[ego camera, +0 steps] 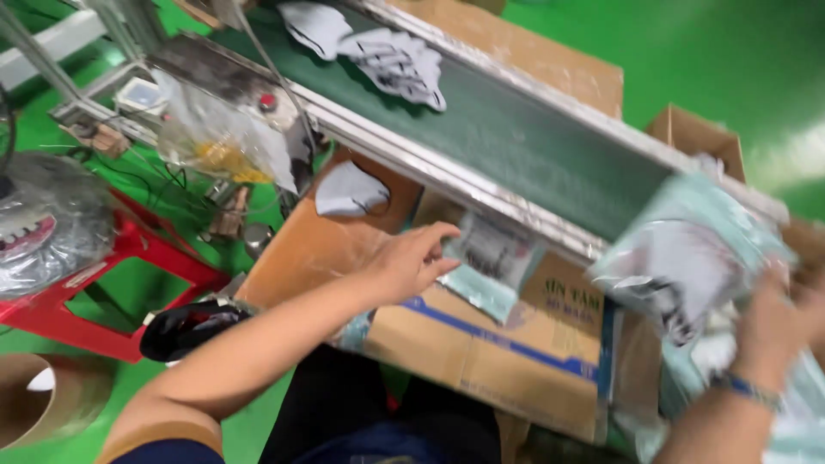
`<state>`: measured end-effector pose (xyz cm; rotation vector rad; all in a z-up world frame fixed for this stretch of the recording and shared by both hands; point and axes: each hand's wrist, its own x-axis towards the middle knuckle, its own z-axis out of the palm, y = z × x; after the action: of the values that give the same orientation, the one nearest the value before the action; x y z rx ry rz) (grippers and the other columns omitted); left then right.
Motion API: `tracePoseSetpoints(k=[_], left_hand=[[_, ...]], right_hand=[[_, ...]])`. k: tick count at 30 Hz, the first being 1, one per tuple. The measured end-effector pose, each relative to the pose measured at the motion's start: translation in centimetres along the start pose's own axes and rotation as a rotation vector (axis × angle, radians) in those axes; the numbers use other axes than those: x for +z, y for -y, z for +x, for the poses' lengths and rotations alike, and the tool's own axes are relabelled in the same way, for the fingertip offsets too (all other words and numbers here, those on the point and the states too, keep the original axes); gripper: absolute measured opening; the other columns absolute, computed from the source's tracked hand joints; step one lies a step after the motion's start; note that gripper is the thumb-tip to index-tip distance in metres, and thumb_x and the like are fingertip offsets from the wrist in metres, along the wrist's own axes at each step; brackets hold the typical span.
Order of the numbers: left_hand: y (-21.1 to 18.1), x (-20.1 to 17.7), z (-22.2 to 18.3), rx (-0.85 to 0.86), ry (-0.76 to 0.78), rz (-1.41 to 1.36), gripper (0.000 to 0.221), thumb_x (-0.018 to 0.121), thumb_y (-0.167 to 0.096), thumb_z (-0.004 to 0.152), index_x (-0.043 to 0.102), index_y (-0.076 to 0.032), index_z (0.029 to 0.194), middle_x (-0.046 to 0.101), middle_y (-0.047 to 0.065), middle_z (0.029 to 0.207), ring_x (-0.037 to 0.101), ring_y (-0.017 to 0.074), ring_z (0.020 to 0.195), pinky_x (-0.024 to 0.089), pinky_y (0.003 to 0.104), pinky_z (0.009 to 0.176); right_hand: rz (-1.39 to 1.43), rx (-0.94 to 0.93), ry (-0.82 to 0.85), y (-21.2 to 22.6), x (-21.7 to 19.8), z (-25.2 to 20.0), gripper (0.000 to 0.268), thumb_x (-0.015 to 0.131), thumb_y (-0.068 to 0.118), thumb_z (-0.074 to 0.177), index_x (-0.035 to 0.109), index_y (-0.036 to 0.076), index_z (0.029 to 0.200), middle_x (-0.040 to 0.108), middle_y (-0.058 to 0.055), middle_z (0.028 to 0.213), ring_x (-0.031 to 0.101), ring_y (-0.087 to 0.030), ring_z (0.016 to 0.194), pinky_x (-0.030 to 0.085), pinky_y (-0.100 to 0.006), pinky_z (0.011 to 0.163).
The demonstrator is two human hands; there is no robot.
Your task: The person is sorting, stacking, and placing individual face masks into plastic retail packaging in a factory setting.
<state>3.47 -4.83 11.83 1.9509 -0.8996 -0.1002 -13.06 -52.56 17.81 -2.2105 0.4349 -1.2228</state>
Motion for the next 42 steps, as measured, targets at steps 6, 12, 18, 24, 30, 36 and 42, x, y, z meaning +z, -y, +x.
tracePoseSetpoints(k=[6, 12, 18, 24, 30, 36, 42], left_hand=[[12.0, -6.5, 12.2, 0.113, -0.233, 0.529, 0.078, 0.082, -0.029, 0.077, 0.048, -0.013, 0.146, 0.056, 0.022, 0.133, 0.053, 0.0422, 0.123, 0.044, 0.049, 0.103], [20.7, -11.9, 27.1, 0.157, -0.132, 1.138, 0.082, 0.065, -0.012, 0.077, 0.041, -0.033, 0.153, 0.042, 0.028, 0.146, 0.042, 0.0465, 0.134, 0.037, 0.059, 0.109], [27.5, -8.5, 33.9, -0.084, 0.188, 0.935, 0.034, 0.052, -0.017, 0.104, 0.057, -0.021, 0.138, 0.068, 0.019, 0.123, 0.066, 0.0406, 0.115, 0.055, 0.053, 0.090], [7.6, -4.5, 23.1, 0.134, -0.225, 0.450, 0.054, 0.063, -0.006, 0.085, 0.052, -0.008, 0.139, 0.065, 0.022, 0.108, 0.064, 0.0467, 0.097, 0.051, 0.056, 0.082], [-1.1, 2.4, 4.9, 0.066, -0.046, -0.213, 0.078, 0.074, -0.013, 0.086, 0.036, -0.003, 0.154, 0.057, 0.024, 0.144, 0.058, 0.0392, 0.134, 0.047, 0.045, 0.107], [-4.4, -4.7, 0.3, 0.381, -0.231, 0.431, 0.109, 0.085, -0.034, 0.055, 0.041, 0.002, 0.148, 0.057, 0.025, 0.140, 0.052, 0.0420, 0.129, 0.042, 0.047, 0.106], [9.4, 5.1, -5.9, -0.146, 0.192, -0.179, 0.042, 0.089, -0.015, 0.078, 0.074, -0.010, 0.117, 0.083, 0.007, 0.103, 0.079, 0.0193, 0.092, 0.061, 0.033, 0.081]], right_hand=[[0.043, -0.043, -0.105, 4.0, 2.0, -5.5, 0.057, 0.078, 0.016, 0.103, 0.052, -0.008, 0.147, 0.062, -0.018, 0.131, 0.061, -0.025, 0.106, 0.050, -0.032, 0.089], [0.293, -0.097, 0.093, -2.3, 10.9, -9.6, 0.040, 0.072, 0.009, 0.096, 0.059, 0.002, 0.133, 0.046, -0.019, 0.155, 0.061, -0.026, 0.133, 0.058, -0.038, 0.104], [0.207, 0.016, 0.352, -0.9, 16.9, -10.6, 0.040, 0.074, 0.004, 0.082, 0.068, 0.001, 0.121, 0.060, -0.017, 0.140, 0.065, -0.025, 0.121, 0.060, -0.036, 0.091], [0.236, -0.079, 0.474, 18.6, 20.9, -8.7, 0.081, 0.086, 0.021, 0.075, 0.050, -0.001, 0.145, 0.049, -0.020, 0.152, 0.050, -0.032, 0.138, 0.046, -0.040, 0.108], [0.412, -0.125, 0.404, 18.9, 21.5, -15.2, 0.074, 0.065, -0.006, 0.086, 0.041, 0.001, 0.156, 0.057, -0.023, 0.149, 0.061, -0.035, 0.137, 0.051, -0.038, 0.110], [0.560, -0.149, 0.683, 17.3, 15.6, -16.8, 0.053, 0.063, -0.014, 0.075, 0.066, 0.001, 0.125, 0.070, -0.018, 0.124, 0.070, -0.033, 0.114, 0.057, -0.036, 0.095], [0.502, -0.135, 0.756, 14.5, 20.0, -22.4, 0.047, 0.086, 0.002, 0.078, 0.069, 0.006, 0.122, 0.072, -0.013, 0.118, 0.072, -0.029, 0.103, 0.059, -0.034, 0.090]])
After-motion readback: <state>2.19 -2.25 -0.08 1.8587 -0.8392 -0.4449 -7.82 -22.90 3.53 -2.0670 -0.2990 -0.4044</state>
